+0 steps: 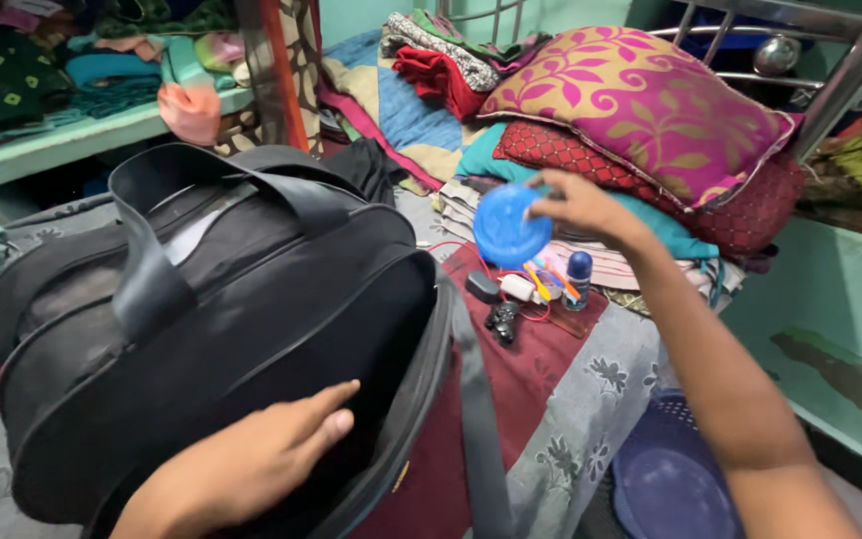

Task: The person opens a black backpack on a bed and removes items one by one, including a blue tube, a pink bottle, a black case, a white bottle, a red cable, a toothbrush, a blue container, a red box, a clear plastic container, and several folded clothes. The items are placed on the bed beside the bag.

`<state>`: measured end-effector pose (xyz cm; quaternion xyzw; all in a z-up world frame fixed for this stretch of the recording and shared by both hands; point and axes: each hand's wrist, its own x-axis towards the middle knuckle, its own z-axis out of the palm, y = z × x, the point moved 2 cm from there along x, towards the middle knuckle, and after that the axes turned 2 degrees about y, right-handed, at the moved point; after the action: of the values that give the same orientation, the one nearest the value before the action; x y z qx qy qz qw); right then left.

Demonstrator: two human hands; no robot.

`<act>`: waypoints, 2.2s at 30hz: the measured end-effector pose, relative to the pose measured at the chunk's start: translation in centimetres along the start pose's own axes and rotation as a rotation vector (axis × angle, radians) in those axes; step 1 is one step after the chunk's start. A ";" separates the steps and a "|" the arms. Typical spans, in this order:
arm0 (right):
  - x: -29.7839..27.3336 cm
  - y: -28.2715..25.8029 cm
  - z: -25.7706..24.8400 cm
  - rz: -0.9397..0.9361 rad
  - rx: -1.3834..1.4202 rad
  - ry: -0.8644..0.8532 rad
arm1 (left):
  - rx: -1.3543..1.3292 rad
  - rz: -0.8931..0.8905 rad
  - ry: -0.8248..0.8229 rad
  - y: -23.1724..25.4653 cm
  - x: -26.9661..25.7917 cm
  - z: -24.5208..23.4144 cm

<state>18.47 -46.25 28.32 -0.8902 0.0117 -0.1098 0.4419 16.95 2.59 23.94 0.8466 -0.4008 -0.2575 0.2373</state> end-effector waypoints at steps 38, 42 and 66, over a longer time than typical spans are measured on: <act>-9.2 2.4 40.6 -0.873 -1.116 -0.733 | 0.011 -0.005 -0.110 2.8 -1.2 16.1; -9.4 2.9 40.5 -0.815 -1.228 -0.969 | 0.048 -0.031 -0.104 2.3 -0.4 17.3; -2.8 -12.3 1.0 -0.371 -0.942 0.117 | 0.137 -0.116 -0.304 -2.8 5.6 22.4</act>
<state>15.01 -37.61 36.94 -0.9723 -0.0739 -0.2188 -0.0357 7.54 -4.66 3.94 0.8339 -0.3991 -0.3678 0.1006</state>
